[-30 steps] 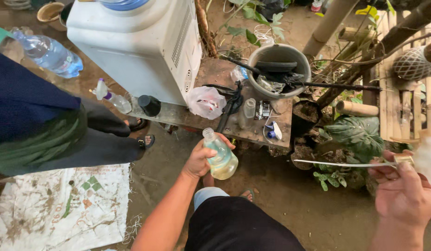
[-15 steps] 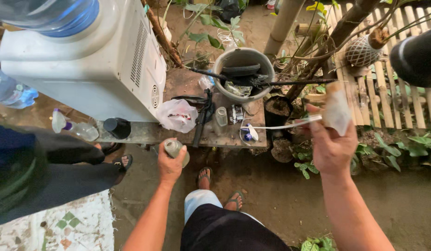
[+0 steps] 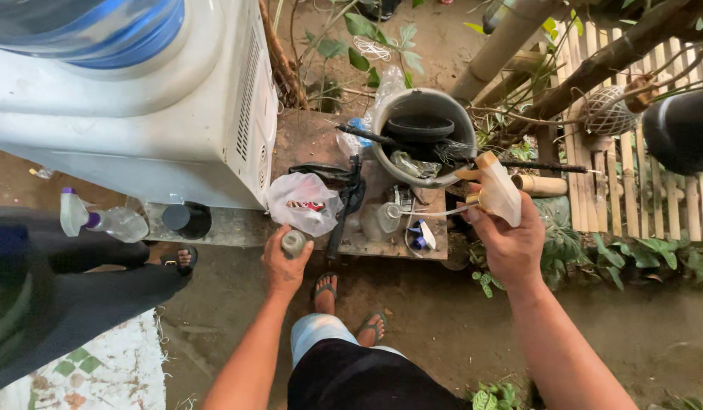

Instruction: The person assembles a spray bottle by inserting a tube into the nozzle and screwing the cap onto a plastic bottle. They then test the spray mechanism by pressing the trigger multiple times.

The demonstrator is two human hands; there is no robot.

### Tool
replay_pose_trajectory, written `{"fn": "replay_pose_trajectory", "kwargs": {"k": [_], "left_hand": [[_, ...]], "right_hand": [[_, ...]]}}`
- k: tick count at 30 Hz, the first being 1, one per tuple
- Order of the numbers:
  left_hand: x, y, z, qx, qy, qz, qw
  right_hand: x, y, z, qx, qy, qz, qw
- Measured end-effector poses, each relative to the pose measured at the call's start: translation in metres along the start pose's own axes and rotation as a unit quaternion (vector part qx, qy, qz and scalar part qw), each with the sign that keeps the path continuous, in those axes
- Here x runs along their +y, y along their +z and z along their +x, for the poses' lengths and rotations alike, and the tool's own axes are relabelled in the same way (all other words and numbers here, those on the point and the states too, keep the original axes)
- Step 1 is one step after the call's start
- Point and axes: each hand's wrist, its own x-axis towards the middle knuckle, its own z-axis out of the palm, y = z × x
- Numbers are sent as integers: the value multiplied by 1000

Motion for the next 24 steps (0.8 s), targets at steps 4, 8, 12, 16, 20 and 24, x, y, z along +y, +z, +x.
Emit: {"fn": "replay_pose_trajectory", "kwargs": {"k": [4,8,12,16,20,24], "left_hand": [[-26,8,6,-1,25,-10,1000],[-42,12,6,-13,6,-2,1000],[-54,19,8,-32,-36,-18,999],[-67,27,8,-25,-52,-32,998],[-72,30,6,-22,-63,-30,997],[-73,31,3,-16,-72,-22,997]], "right_hand": [[26,15,-1,3,38,-35,999],[51,33,-2,-33,35,-142,989],[71,52,8,-14,105,-131,986],[77,55,17,-8,120,-110,987],[78,53,18,-25,92,-134,986],[97,53,15,-20,110,-113,987]]}}
